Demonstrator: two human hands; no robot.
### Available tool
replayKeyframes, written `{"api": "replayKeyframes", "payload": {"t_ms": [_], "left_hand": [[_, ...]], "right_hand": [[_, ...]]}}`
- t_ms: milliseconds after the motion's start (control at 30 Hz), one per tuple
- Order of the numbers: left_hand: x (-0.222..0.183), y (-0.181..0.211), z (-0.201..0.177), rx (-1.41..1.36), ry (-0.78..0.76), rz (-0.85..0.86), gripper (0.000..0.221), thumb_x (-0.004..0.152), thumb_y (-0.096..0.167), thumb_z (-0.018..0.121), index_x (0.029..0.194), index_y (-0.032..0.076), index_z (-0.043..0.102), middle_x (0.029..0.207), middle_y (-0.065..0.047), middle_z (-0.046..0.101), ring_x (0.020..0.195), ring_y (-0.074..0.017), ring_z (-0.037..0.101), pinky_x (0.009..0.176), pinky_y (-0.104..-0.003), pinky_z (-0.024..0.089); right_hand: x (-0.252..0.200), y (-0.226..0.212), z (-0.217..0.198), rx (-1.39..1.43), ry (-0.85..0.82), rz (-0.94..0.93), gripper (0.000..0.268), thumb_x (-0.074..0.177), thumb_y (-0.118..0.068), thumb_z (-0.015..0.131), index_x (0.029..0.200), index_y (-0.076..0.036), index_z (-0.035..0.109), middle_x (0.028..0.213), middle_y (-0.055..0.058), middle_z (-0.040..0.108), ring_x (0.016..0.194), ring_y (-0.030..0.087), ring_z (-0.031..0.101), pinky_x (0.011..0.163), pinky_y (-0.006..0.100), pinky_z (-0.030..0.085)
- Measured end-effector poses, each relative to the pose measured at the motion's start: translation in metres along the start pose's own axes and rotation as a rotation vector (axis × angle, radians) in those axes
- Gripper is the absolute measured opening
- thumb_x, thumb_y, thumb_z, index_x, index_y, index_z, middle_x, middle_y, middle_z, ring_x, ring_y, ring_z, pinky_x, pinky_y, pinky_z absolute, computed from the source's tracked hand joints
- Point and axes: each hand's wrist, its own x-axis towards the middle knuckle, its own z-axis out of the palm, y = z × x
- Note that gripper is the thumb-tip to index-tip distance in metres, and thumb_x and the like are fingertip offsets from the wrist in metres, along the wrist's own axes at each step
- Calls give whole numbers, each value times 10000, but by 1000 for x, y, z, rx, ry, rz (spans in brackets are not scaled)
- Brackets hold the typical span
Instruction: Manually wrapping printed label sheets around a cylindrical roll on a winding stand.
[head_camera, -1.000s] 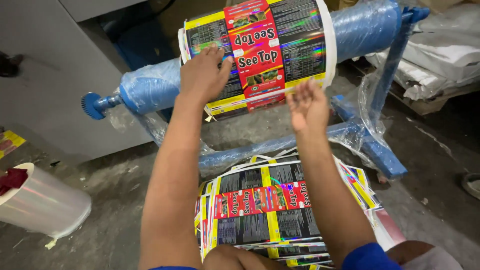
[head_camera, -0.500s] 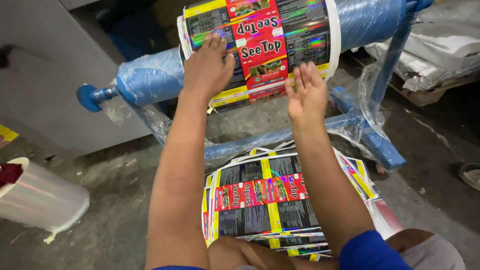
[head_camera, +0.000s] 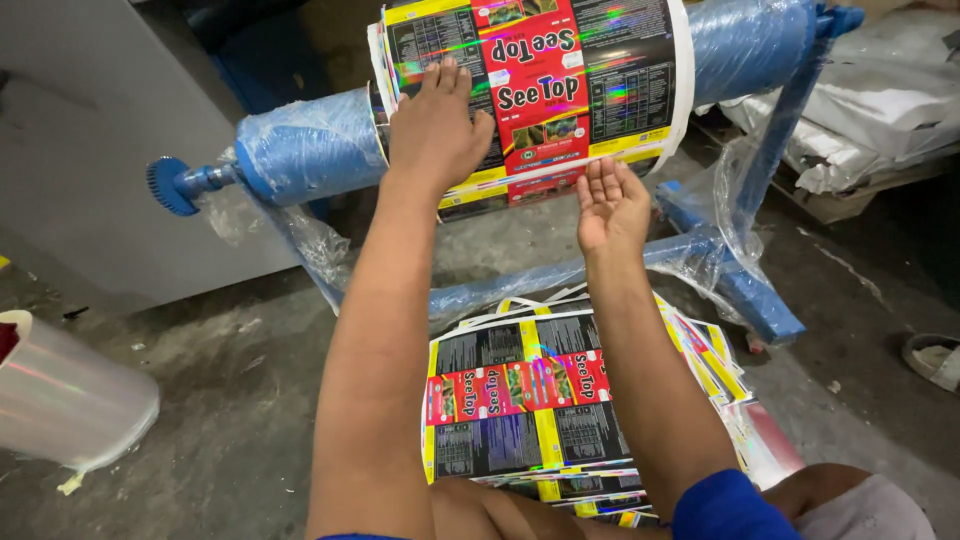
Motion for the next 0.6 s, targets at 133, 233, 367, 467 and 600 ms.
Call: {"api": "replayKeyframes", "payload": {"t_ms": [133, 233, 367, 467, 600], "left_hand": [[4, -2, -2, 4, 12, 5, 616, 946, 359, 499, 1459, 18, 514, 1585, -163, 426, 1464, -322, 394, 1101, -613, 391], [5, -8, 2, 9, 18, 18, 597, 942, 341, 492, 1444, 20, 530, 1572, -159, 441, 1453, -315, 410, 1082, -609, 406], [4, -9, 7, 38, 116, 104, 526, 998, 351, 494, 1385, 9, 594, 1498, -188, 534, 1375, -327, 509, 1036, -532, 491], [-1, 18, -29, 22, -13, -62, 431, 1074, 365, 445, 1327, 95, 665, 1446, -101, 634, 1331, -280, 598, 1065, -503, 517], [15, 19, -11, 97, -117, -203, 456, 1163, 460, 402, 1325, 150, 696, 1409, -67, 693, 1291, -239, 637, 1102, -408, 514]], "right_hand": [[-32, -15, 57, -1, -141, 3, 379, 945, -230, 736, 1249, -43, 608, 1110, 73, 712, 1062, 245, 675, 989, 450, 542], [-36, -23, 84, -106, -239, -14, 336, 952, -214, 717, 1223, -34, 631, 1112, 104, 734, 1009, 268, 719, 905, 450, 593], [-36, -32, 74, -359, -274, -50, 261, 990, -136, 692, 1199, 10, 634, 1087, 140, 740, 915, 275, 757, 775, 424, 638], [-45, -34, 56, -434, -290, -102, 230, 1025, -136, 679, 1193, 12, 627, 1050, 120, 725, 855, 243, 734, 708, 396, 609], [-78, -38, 29, -452, -256, -114, 208, 1040, -136, 668, 1205, -17, 621, 1037, 86, 711, 833, 210, 705, 669, 370, 564]]}}
